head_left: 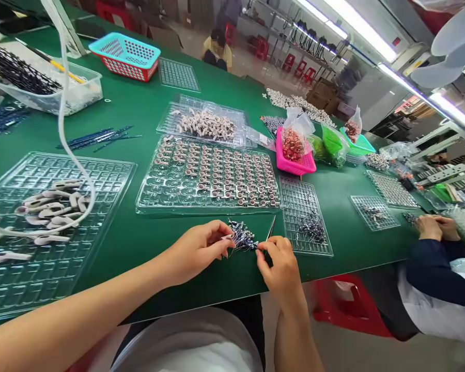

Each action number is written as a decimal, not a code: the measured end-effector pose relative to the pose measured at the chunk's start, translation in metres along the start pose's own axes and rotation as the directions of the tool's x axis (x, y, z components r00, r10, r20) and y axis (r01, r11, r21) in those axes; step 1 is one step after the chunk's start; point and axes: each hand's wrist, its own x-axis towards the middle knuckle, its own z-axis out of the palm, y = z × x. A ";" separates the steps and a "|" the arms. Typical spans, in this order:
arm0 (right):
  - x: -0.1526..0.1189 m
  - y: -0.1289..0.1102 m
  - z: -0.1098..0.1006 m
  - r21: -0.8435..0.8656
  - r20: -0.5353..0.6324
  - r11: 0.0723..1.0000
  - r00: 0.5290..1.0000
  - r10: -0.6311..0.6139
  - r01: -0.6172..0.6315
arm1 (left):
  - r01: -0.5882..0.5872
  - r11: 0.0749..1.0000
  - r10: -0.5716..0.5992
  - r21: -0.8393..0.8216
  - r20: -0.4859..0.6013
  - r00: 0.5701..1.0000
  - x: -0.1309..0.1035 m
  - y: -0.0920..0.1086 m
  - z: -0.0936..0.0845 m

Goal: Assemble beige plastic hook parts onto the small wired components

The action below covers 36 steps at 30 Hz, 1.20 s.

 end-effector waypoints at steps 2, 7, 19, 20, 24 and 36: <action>0.002 0.001 0.003 -0.036 0.016 0.999 1.000 -0.011 0.011 | 0.015 0.999 -0.015 -0.043 -0.003 1.000 0.000 0.000 0.000; 0.004 -0.001 0.002 -0.023 0.034 0.999 0.999 -0.033 0.034 | 0.011 0.999 -0.011 -0.042 -0.019 1.000 0.002 -0.001 0.001; -0.005 -0.024 0.000 0.266 -0.144 0.949 0.980 -0.135 0.170 | -0.056 0.997 0.058 0.047 -0.034 0.998 -0.002 0.004 -0.004; -0.005 -0.029 0.003 0.310 -0.162 0.933 0.977 -0.137 0.182 | -0.071 0.994 0.073 0.078 -0.025 0.997 -0.003 0.006 -0.005; -0.006 -0.042 0.016 0.402 -0.228 0.893 0.967 -0.116 0.202 | -0.072 0.972 0.058 0.224 0.067 0.996 -0.006 0.015 -0.008; -0.008 -0.042 0.028 0.377 -0.333 0.905 0.941 -0.065 0.196 | 0.067 0.979 -0.096 0.190 0.146 0.985 -0.002 0.011 -0.005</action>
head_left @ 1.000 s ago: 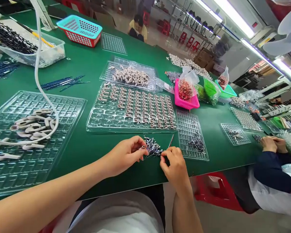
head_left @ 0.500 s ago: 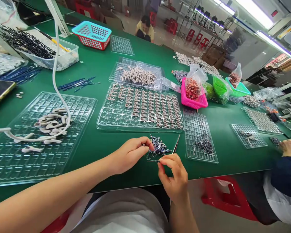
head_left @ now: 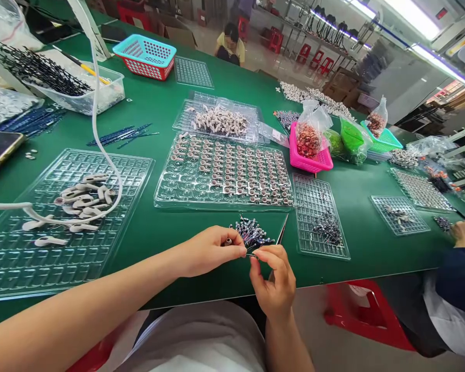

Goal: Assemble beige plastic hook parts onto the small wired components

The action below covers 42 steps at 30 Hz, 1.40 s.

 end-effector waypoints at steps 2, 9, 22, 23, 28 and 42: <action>0.000 0.000 0.000 -0.006 -0.004 1.000 1.000 0.001 -0.001 | 0.010 1.000 -0.010 -0.022 -0.005 1.000 0.000 0.001 0.000; 0.001 0.000 -0.001 0.028 0.037 0.996 0.995 0.089 -0.090 | 0.018 0.998 -0.021 -0.063 -0.049 0.999 0.000 0.003 0.005; 0.002 -0.004 -0.008 0.055 0.120 0.953 0.949 0.291 -0.299 | -0.177 0.966 0.209 0.190 -0.165 0.964 -0.005 -0.001 0.012; 0.002 -0.005 -0.008 0.060 0.124 0.949 0.945 0.301 -0.310 | -0.233 0.934 0.289 0.271 -0.186 0.939 -0.005 -0.003 0.013; 0.002 -0.003 -0.009 0.102 0.147 0.927 0.927 0.345 -0.361 | -0.419 0.641 0.639 0.643 -0.144 0.756 -0.005 -0.012 0.015; -0.005 0.000 -0.009 0.233 0.099 0.837 0.869 0.485 -0.494 | -0.399 0.318 0.733 0.860 0.044 0.679 -0.008 -0.010 0.013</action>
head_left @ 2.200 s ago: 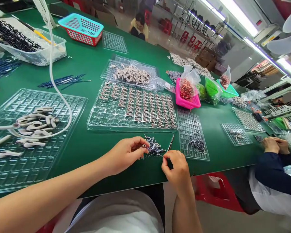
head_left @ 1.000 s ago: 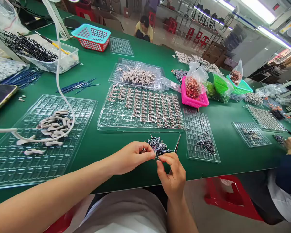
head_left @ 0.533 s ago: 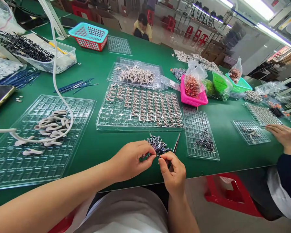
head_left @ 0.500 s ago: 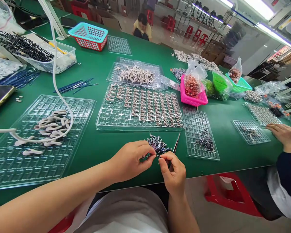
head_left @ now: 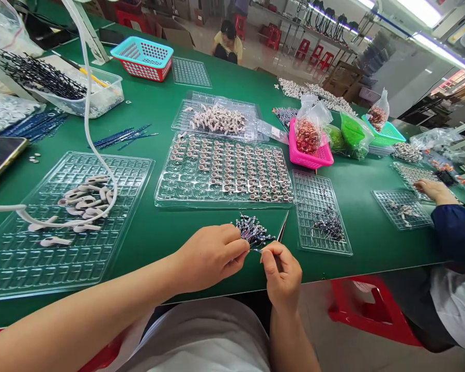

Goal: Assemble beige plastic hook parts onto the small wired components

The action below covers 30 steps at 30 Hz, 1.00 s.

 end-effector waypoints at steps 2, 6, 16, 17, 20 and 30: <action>0.000 0.000 0.000 0.011 -0.033 1.000 0.999 0.001 -0.001 | -0.014 1.000 0.014 0.017 -0.013 1.000 0.000 0.000 0.000; 0.000 0.001 0.001 0.042 -0.057 0.999 0.998 0.010 -0.007 | -0.014 1.000 0.015 0.027 -0.030 0.999 0.000 0.001 0.001; 0.000 0.003 0.002 0.138 -0.146 0.990 0.988 0.058 -0.037 | 0.390 0.805 -0.349 -0.447 0.176 0.921 0.003 -0.002 -0.005; -0.001 0.003 0.002 0.140 -0.156 0.989 0.986 0.058 -0.036 | 0.459 0.734 -0.392 -0.500 0.240 0.888 0.003 -0.002 -0.007; -0.002 0.006 0.003 0.150 -0.183 0.988 0.982 0.051 -0.024 | 0.566 0.519 -0.421 -0.640 0.385 0.821 0.004 -0.004 -0.011; -0.003 0.010 0.004 0.180 -0.230 0.982 0.973 -0.016 0.059 | 0.609 0.440 -0.450 -0.660 0.424 0.786 0.005 0.000 0.003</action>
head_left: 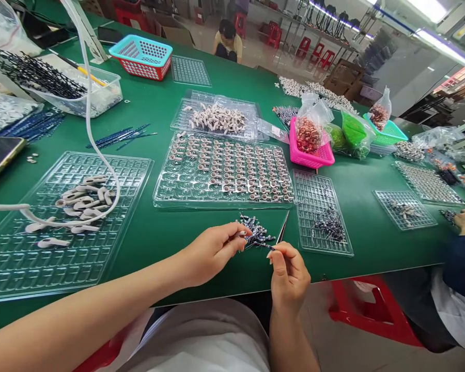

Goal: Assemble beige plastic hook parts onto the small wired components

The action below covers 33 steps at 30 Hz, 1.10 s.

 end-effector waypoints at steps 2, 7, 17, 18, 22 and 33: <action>0.000 -0.001 0.000 -0.020 0.012 1.000 1.000 -0.006 0.007 | -0.026 0.997 0.029 0.075 -0.030 0.999 0.000 -0.001 0.003; -0.002 -0.003 -0.001 -0.078 0.038 0.997 0.999 -0.011 0.014 | -0.091 0.978 0.105 0.186 -0.069 0.992 0.000 -0.006 0.007; -0.002 -0.005 -0.001 -0.120 0.082 0.992 0.996 -0.024 0.034 | -0.129 0.969 0.146 0.213 -0.065 0.987 -0.001 -0.009 0.009; -0.001 -0.005 -0.001 -0.123 0.086 0.992 0.996 -0.026 0.037 | -0.130 0.968 0.147 0.215 -0.064 0.987 -0.001 -0.009 0.009; -0.001 -0.005 -0.001 -0.144 0.103 0.988 0.994 -0.041 0.055 | -0.127 0.965 0.144 0.228 -0.059 0.988 0.000 -0.009 0.010; 0.003 -0.010 -0.001 -0.256 0.218 0.956 0.972 -0.086 0.142 | -0.112 0.967 0.121 0.230 -0.026 0.992 -0.002 -0.008 0.010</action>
